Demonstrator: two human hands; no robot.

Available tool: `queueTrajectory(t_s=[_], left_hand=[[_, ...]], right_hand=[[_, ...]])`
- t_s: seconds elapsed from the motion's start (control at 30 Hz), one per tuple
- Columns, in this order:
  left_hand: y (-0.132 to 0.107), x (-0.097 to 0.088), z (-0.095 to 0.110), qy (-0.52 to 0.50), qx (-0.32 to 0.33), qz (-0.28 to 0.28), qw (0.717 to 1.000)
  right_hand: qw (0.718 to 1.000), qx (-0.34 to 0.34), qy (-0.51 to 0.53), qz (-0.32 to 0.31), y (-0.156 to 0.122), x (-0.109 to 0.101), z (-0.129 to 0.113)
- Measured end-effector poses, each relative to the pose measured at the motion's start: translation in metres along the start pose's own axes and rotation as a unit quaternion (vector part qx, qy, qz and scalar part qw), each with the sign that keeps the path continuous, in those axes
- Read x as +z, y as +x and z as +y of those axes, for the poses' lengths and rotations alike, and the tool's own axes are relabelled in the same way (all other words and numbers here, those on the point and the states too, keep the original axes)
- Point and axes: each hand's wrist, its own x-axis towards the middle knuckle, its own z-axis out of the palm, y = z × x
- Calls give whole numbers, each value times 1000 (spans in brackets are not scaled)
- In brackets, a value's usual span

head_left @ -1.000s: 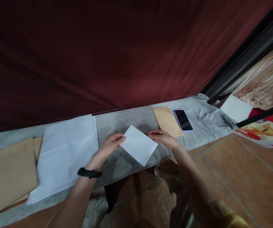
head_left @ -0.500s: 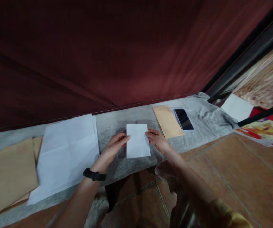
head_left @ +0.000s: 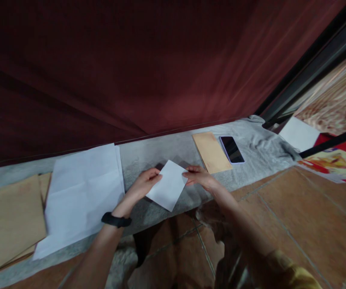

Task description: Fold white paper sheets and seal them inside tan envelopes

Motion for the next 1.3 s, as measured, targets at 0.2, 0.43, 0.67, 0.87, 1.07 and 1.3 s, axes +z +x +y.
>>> queueTrajectory(t_s=[0.2,0.43,0.67,0.87,1.07,1.3], left_hand=[[1,0,-1,16,-3,35,999],[5,-6,-7,79,20,88,993],[17,-5,-9,189,52,90,976],[21,4,-2,278,42,82,956],[25,10,2,302,65,75,948],[25,14,3,335,81,78,935]], right_hand=[[999,-5,-19,40,1,2,4],[997,24,-75,25,-3,-2,3],[933,-33,-357,32,-8,-4,-6],[854,-18,-517,44,-21,-3,-15],[771,-32,-616,161,-30,-1,-11],[757,-274,-576,140,-21,26,13]])
